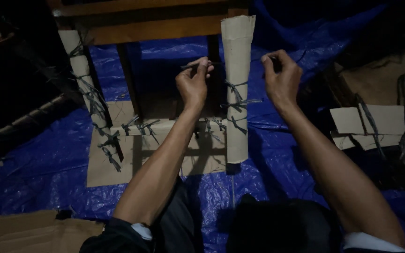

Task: Wrapping wooden chair legs with protective padding and securing it with string.

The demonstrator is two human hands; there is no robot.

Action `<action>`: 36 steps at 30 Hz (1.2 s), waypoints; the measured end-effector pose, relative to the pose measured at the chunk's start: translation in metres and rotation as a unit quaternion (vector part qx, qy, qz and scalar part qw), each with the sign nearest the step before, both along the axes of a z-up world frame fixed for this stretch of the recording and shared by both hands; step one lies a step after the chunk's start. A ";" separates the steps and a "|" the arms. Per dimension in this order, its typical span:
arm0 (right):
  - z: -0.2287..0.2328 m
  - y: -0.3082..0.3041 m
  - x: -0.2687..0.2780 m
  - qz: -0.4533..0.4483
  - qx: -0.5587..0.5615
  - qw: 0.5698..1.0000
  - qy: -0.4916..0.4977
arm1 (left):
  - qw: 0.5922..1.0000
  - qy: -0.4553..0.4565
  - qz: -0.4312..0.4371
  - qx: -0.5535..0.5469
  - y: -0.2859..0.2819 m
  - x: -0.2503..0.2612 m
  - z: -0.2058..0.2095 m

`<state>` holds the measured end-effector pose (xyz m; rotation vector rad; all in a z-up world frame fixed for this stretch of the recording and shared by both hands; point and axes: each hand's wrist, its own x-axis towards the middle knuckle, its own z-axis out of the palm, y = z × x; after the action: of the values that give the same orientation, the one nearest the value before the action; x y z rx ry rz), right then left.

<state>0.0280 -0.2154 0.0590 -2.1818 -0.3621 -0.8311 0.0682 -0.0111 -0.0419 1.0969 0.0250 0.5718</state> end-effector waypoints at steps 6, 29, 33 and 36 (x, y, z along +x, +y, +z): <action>-0.006 0.014 -0.008 0.127 -0.051 0.988 -0.073 | 0.988 -0.051 0.056 0.135 -0.002 -0.028 0.026; -0.008 0.043 0.010 0.147 -0.028 0.989 -0.008 | 0.941 -0.137 0.057 0.303 -0.011 -0.060 0.062; -0.008 0.040 0.011 0.135 -0.066 0.988 -0.021 | 0.928 -0.184 0.084 0.312 -0.011 -0.062 0.064; 0.000 0.043 0.005 0.164 -0.104 0.981 0.028 | 0.928 -0.157 0.075 0.330 -0.011 -0.061 0.062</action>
<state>0.0325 -0.1727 0.0594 -2.2451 -0.7861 -0.5679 0.0076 -0.0225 0.0201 1.6521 -0.3921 0.9263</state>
